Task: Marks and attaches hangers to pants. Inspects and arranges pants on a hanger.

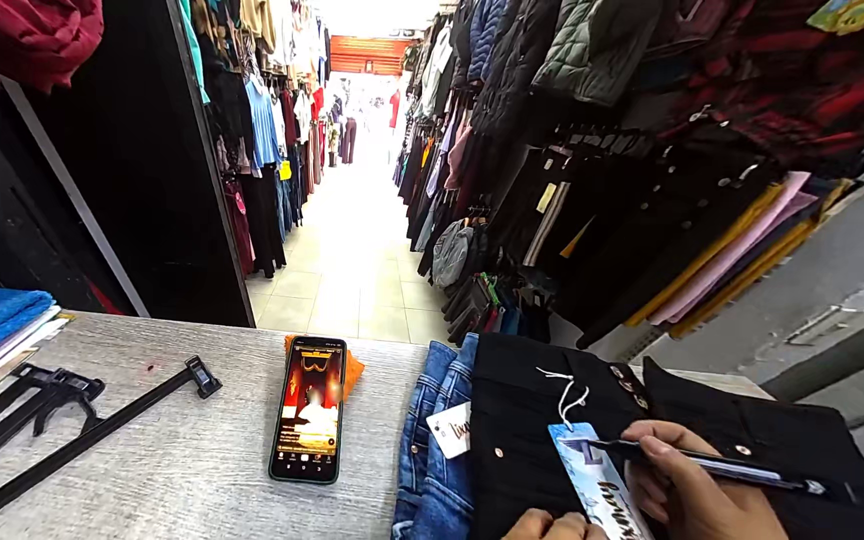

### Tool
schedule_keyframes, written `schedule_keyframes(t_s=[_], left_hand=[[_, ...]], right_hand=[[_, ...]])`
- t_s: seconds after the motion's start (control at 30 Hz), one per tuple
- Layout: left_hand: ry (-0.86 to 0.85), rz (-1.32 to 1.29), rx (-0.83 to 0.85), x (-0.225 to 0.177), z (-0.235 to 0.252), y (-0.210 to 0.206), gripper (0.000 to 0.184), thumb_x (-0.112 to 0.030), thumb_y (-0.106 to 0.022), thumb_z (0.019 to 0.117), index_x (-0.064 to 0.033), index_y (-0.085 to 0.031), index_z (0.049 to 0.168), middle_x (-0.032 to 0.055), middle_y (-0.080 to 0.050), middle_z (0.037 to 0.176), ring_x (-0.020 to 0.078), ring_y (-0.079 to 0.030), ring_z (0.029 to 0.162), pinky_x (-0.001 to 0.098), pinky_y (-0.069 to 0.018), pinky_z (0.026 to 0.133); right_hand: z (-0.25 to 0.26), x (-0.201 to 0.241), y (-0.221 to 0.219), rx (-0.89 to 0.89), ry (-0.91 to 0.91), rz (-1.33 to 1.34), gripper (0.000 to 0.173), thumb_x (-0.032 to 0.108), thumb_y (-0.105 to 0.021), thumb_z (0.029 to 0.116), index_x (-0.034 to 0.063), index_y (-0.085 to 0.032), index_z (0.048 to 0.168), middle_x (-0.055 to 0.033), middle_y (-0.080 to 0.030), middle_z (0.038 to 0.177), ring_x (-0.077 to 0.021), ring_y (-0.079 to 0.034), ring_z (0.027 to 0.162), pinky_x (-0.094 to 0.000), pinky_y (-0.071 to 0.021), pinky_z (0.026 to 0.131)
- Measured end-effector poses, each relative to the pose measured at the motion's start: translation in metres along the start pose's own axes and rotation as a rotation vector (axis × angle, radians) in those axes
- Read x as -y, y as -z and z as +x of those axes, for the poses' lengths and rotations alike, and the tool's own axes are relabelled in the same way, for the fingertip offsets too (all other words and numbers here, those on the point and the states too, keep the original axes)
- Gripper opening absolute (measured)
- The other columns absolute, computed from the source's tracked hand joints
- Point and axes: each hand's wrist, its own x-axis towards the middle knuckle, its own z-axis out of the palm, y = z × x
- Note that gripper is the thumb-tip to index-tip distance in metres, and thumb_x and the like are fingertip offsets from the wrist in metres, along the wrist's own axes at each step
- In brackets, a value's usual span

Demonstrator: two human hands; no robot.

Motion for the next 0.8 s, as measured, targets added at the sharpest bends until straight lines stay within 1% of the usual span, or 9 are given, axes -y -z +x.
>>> schedule_keyframes(t_s=[0.07, 0.17, 0.2, 0.27, 0.33, 0.4, 0.47, 0.6, 0.8], left_hand=[[0.007, -0.027, 0.001, -0.001, 0.001, -0.002, 0.032, -0.001, -0.047, 0.1034, 0.0085, -0.064, 0.129, 0.0206, -0.063, 0.138, 0.034, -0.058, 0.133, 0.0458, -0.0464, 0.109], [0.025, -0.033, -0.041, 0.0, -0.002, -0.005, 0.031, -0.004, -0.049, 0.1032, 0.0069, -0.066, 0.127, 0.0194, -0.065, 0.136, 0.0331, -0.059, 0.132, 0.0458, -0.047, 0.109], [0.034, -0.017, -0.078, 0.0, -0.003, -0.006, 0.029, -0.006, -0.052, 0.1022, 0.0056, -0.068, 0.125, 0.0186, -0.067, 0.133, 0.0326, -0.061, 0.13, 0.046, -0.0487, 0.107], [0.02, 0.042, -0.178, -0.002, 0.001, -0.011, 0.025, -0.009, -0.06, 0.0984, 0.0016, -0.072, 0.117, 0.0152, -0.071, 0.126, 0.0302, -0.066, 0.123, 0.0455, -0.0538, 0.101], [0.005, 0.06, -0.213, -0.005, 0.005, -0.014, 0.024, -0.01, -0.063, 0.0964, 0.0005, -0.074, 0.115, 0.0147, -0.072, 0.123, 0.0304, -0.067, 0.121, 0.0463, -0.0556, 0.098], [-0.005, 0.062, -0.213, -0.004, 0.007, -0.014, 0.025, -0.011, -0.064, 0.0956, 0.0008, -0.074, 0.116, 0.0153, -0.072, 0.124, 0.0313, -0.067, 0.121, 0.0469, -0.0563, 0.096], [-0.022, 0.087, -0.225, -0.003, 0.008, -0.016, 0.026, -0.012, -0.065, 0.095, 0.0003, -0.074, 0.116, 0.0152, -0.072, 0.124, 0.0313, -0.068, 0.12, 0.0463, -0.0571, 0.094], [-0.044, 0.118, -0.202, -0.002, 0.008, -0.015, 0.027, -0.014, -0.063, 0.0963, -0.0003, -0.073, 0.117, 0.0151, -0.072, 0.125, 0.0306, -0.068, 0.121, 0.0457, -0.0567, 0.095], [-0.037, 0.107, -0.171, -0.003, 0.008, -0.013, 0.028, -0.013, -0.062, 0.097, 0.0006, -0.072, 0.119, 0.0159, -0.071, 0.127, 0.0312, -0.067, 0.122, 0.0466, -0.056, 0.095]], right_hand=[[0.002, -0.005, 0.005, -0.019, -0.013, -0.006, 0.015, 0.009, -0.046, 0.0938, 0.0139, -0.059, 0.091, 0.0085, -0.051, 0.054, -0.0011, -0.046, 0.039, -0.016, -0.0409, 0.038], [-0.001, -0.01, 0.003, 0.047, -0.006, -0.051, 0.011, 0.009, -0.049, 0.0922, 0.0126, -0.056, 0.1, 0.007, -0.055, 0.058, -0.0046, -0.054, 0.043, -0.0204, -0.0489, 0.041], [-0.001, -0.011, 0.0, 0.076, 0.015, -0.078, 0.014, 0.01, -0.052, 0.0915, 0.0112, -0.055, 0.105, 0.0063, -0.058, 0.062, -0.0061, -0.057, 0.046, -0.0229, -0.0515, 0.043], [0.0, -0.015, 0.004, 0.103, 0.058, -0.118, 0.019, 0.013, -0.061, 0.0897, 0.0081, -0.057, 0.108, 0.0022, -0.064, 0.068, -0.0103, -0.061, 0.05, -0.0282, -0.0553, 0.046], [0.001, -0.017, 0.009, 0.111, 0.066, -0.156, 0.019, 0.012, -0.065, 0.0901, 0.0064, -0.056, 0.106, 0.0, -0.065, 0.069, -0.0124, -0.063, 0.052, -0.0309, -0.0568, 0.048], [0.002, -0.015, 0.007, 0.096, 0.051, -0.146, 0.011, 0.008, -0.064, 0.0901, 0.007, -0.055, 0.097, 0.0003, -0.064, 0.063, -0.0125, -0.062, 0.047, -0.0303, -0.0561, 0.046], [0.002, -0.013, 0.007, 0.096, 0.036, -0.142, 0.009, 0.008, -0.063, 0.0904, 0.0088, -0.054, 0.092, 0.0014, -0.062, 0.06, -0.0113, -0.06, 0.044, -0.0283, -0.054, 0.043], [0.0, -0.013, 0.01, 0.141, 0.058, -0.19, 0.009, 0.01, -0.063, 0.09, 0.0112, -0.054, 0.09, 0.0036, -0.061, 0.062, -0.0085, -0.057, 0.043, -0.0262, -0.0517, 0.041], [0.0, -0.017, 0.01, 0.178, 0.067, -0.287, 0.008, 0.012, -0.064, 0.0899, 0.011, -0.055, 0.091, 0.0044, -0.062, 0.064, -0.0069, -0.057, 0.044, -0.0253, -0.0514, 0.042]])
